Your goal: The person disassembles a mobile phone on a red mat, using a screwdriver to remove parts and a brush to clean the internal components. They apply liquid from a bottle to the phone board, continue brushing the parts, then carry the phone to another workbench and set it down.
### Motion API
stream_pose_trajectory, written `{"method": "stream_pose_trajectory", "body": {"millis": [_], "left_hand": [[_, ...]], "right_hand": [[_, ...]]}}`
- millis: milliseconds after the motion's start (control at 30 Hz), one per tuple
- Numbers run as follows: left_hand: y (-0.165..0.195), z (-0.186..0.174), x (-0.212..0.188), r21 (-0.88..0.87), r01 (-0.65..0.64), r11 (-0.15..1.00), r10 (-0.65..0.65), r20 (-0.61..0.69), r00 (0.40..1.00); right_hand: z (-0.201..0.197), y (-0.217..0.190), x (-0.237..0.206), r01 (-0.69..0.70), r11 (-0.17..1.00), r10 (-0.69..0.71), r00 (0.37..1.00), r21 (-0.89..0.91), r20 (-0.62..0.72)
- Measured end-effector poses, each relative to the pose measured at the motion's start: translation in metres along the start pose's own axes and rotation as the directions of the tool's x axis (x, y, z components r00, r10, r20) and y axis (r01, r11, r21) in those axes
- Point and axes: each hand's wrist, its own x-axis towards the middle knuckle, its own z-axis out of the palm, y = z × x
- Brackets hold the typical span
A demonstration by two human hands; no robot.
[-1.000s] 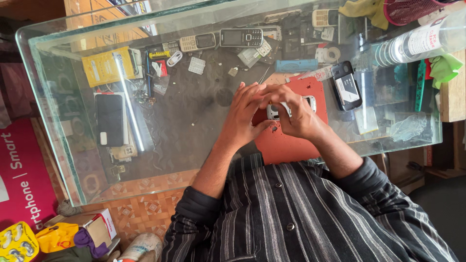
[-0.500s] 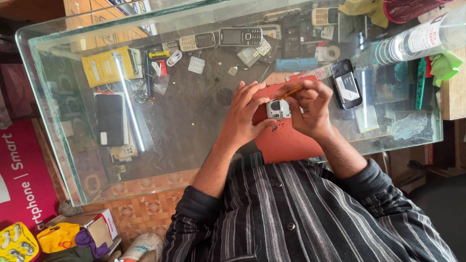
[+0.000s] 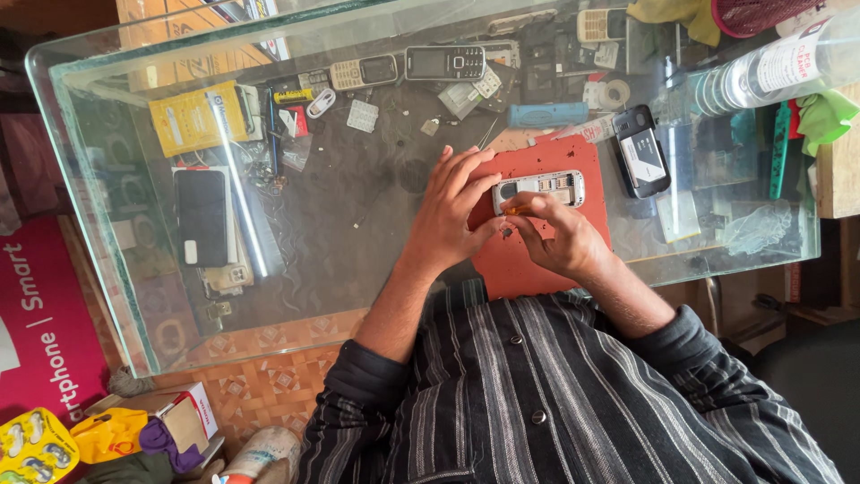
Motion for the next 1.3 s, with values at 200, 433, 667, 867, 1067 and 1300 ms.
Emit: {"method": "stream_pose_trajectory", "body": {"millis": [200, 433, 667, 867, 1067, 1300], "left_hand": [[-0.002, 0.002, -0.001, 0.006, 0.001, 1.0, -0.001, -0.006, 1.0], [-0.003, 0.002, -0.002, -0.008, -0.035, 0.999, 0.035, -0.018, 0.999], [-0.004, 0.004, -0.001, 0.036, -0.002, 0.999, 0.002, 0.008, 1.0], [-0.003, 0.001, -0.002, 0.02, -0.045, 0.999, 0.045, -0.003, 0.999], [-0.004, 0.003, -0.005, 0.033, -0.027, 0.999, 0.027, 0.0, 1.0], [-0.004, 0.004, -0.004, 0.057, -0.02, 0.998, 0.02, -0.004, 1.0]], "right_hand": [[-0.008, -0.016, 0.018, 0.098, 0.993, -0.093, 0.993, -0.064, 0.076], [0.007, -0.014, 0.017, 0.085, 0.995, -0.091, 0.988, -0.05, -0.122], [0.001, -0.009, 0.011, 0.038, 0.987, -0.04, 0.999, 0.158, 0.013], [0.004, -0.011, 0.016, 0.125, 0.985, -0.13, 0.991, 0.121, 0.032], [0.007, -0.005, 0.006, -0.005, 0.997, 0.003, 1.0, 0.08, 0.029], [0.001, -0.009, 0.013, 0.245, 0.958, -0.262, 0.959, 0.147, 0.107]]}}
